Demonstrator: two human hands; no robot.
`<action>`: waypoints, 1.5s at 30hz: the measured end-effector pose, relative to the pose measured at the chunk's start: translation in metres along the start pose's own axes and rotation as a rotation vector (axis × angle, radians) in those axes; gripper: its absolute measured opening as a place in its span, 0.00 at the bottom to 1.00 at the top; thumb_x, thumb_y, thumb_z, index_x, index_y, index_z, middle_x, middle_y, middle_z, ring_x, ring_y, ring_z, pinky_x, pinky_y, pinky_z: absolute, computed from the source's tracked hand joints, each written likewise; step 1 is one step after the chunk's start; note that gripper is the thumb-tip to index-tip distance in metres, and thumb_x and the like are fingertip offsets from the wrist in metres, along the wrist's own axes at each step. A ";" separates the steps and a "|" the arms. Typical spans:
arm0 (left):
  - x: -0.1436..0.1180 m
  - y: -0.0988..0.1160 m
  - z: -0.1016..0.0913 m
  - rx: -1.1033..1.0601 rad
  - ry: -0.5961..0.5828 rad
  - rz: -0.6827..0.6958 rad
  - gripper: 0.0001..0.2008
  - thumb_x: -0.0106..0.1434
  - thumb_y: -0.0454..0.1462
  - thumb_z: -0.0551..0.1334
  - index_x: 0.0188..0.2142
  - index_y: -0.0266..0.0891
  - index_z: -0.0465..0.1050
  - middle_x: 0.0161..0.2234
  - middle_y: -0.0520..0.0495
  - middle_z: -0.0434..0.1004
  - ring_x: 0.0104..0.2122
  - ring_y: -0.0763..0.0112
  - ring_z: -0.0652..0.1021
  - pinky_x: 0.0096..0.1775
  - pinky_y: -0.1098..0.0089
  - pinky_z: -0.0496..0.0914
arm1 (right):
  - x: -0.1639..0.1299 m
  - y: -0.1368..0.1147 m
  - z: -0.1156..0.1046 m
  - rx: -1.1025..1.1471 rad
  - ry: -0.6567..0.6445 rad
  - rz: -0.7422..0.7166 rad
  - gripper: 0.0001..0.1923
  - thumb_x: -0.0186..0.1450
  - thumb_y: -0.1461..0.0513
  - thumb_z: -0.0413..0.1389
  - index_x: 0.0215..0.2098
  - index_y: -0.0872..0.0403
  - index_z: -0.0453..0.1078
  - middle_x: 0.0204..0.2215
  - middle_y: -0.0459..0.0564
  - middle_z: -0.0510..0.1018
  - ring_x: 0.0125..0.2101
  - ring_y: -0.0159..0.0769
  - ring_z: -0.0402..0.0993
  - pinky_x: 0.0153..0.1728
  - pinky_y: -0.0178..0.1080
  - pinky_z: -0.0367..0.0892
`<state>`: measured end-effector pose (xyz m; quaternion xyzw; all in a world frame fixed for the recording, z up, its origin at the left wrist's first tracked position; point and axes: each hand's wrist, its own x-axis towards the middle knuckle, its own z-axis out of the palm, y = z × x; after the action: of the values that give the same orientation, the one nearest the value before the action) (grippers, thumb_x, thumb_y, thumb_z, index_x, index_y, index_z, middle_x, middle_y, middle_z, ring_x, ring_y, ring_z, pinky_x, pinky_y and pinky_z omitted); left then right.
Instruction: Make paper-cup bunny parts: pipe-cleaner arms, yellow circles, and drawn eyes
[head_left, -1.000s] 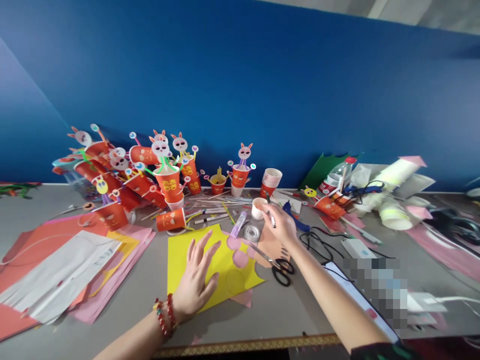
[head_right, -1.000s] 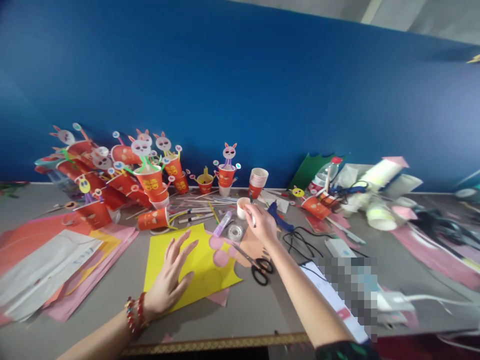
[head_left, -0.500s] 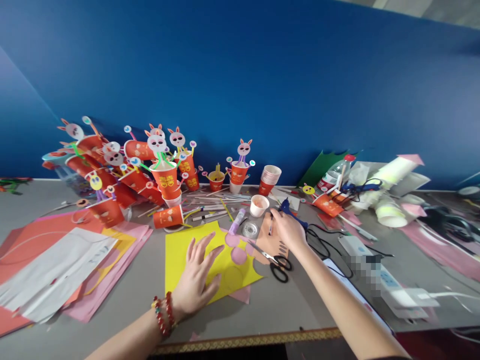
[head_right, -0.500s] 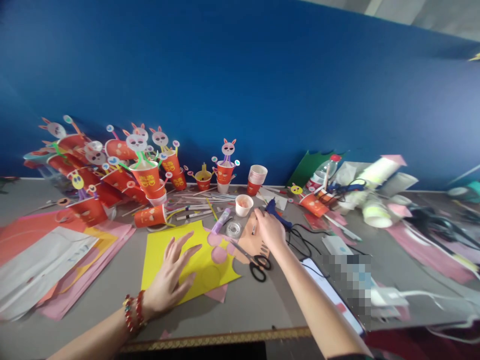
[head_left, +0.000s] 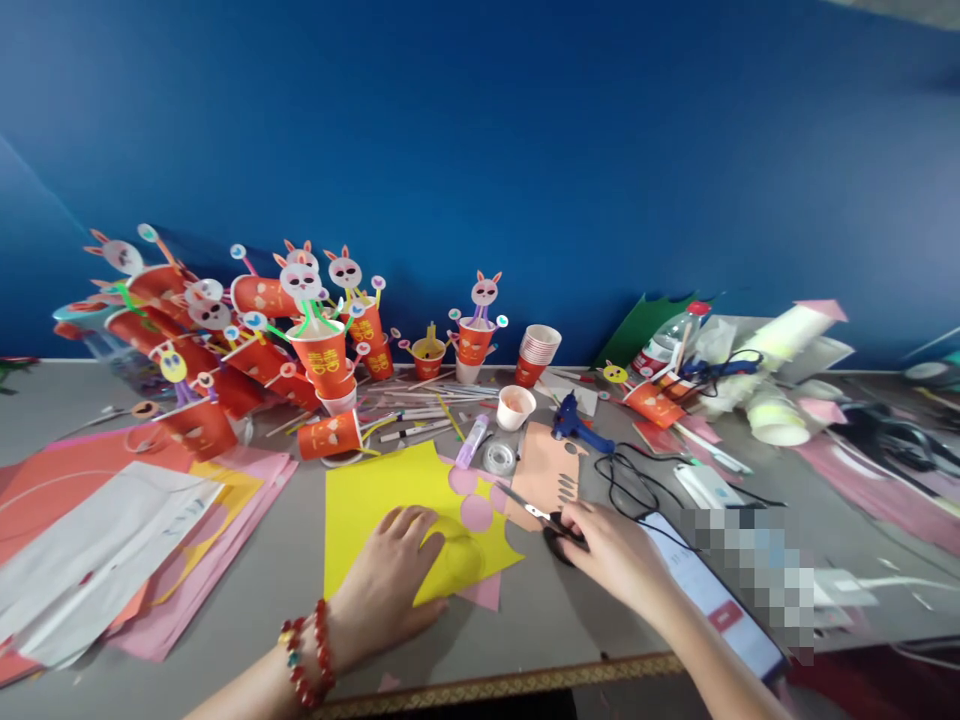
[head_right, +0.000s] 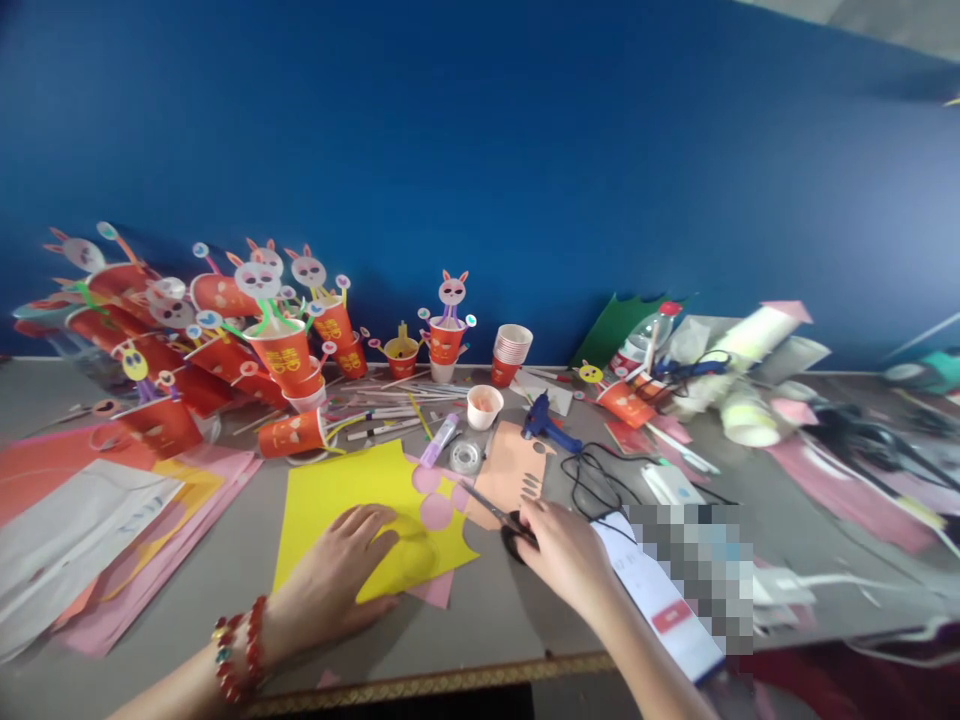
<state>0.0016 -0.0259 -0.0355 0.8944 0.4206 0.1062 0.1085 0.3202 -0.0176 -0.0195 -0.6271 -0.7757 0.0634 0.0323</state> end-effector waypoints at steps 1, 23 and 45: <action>0.000 0.002 -0.003 -0.002 -0.007 0.003 0.17 0.59 0.43 0.66 0.46 0.41 0.73 0.52 0.41 0.74 0.52 0.51 0.73 0.53 0.52 0.69 | 0.000 0.001 -0.003 0.009 -0.011 0.019 0.01 0.61 0.62 0.55 0.32 0.52 0.69 0.32 0.51 0.81 0.32 0.42 0.78 0.29 0.36 0.64; -0.028 -0.004 -0.068 0.055 0.718 -0.015 0.04 0.68 0.29 0.58 0.40 0.37 0.71 0.38 0.43 0.78 0.39 0.65 0.78 0.43 0.67 0.71 | 0.002 -0.039 0.019 1.753 -0.109 0.069 0.20 0.63 0.46 0.60 0.42 0.52 0.71 0.38 0.52 0.78 0.31 0.38 0.74 0.37 0.43 0.72; -0.022 -0.017 -0.048 0.374 0.782 0.341 0.13 0.65 0.28 0.64 0.46 0.45 0.77 0.41 0.55 0.85 0.45 0.71 0.81 0.63 0.60 0.61 | 0.043 -0.075 -0.037 1.671 -0.220 -0.031 0.22 0.51 0.65 0.70 0.38 0.53 0.65 0.35 0.44 0.75 0.24 0.26 0.72 0.28 0.34 0.72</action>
<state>-0.0385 -0.0271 0.0031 0.8477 0.2888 0.3742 -0.2406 0.2436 0.0115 0.0262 -0.3767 -0.4809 0.6769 0.4107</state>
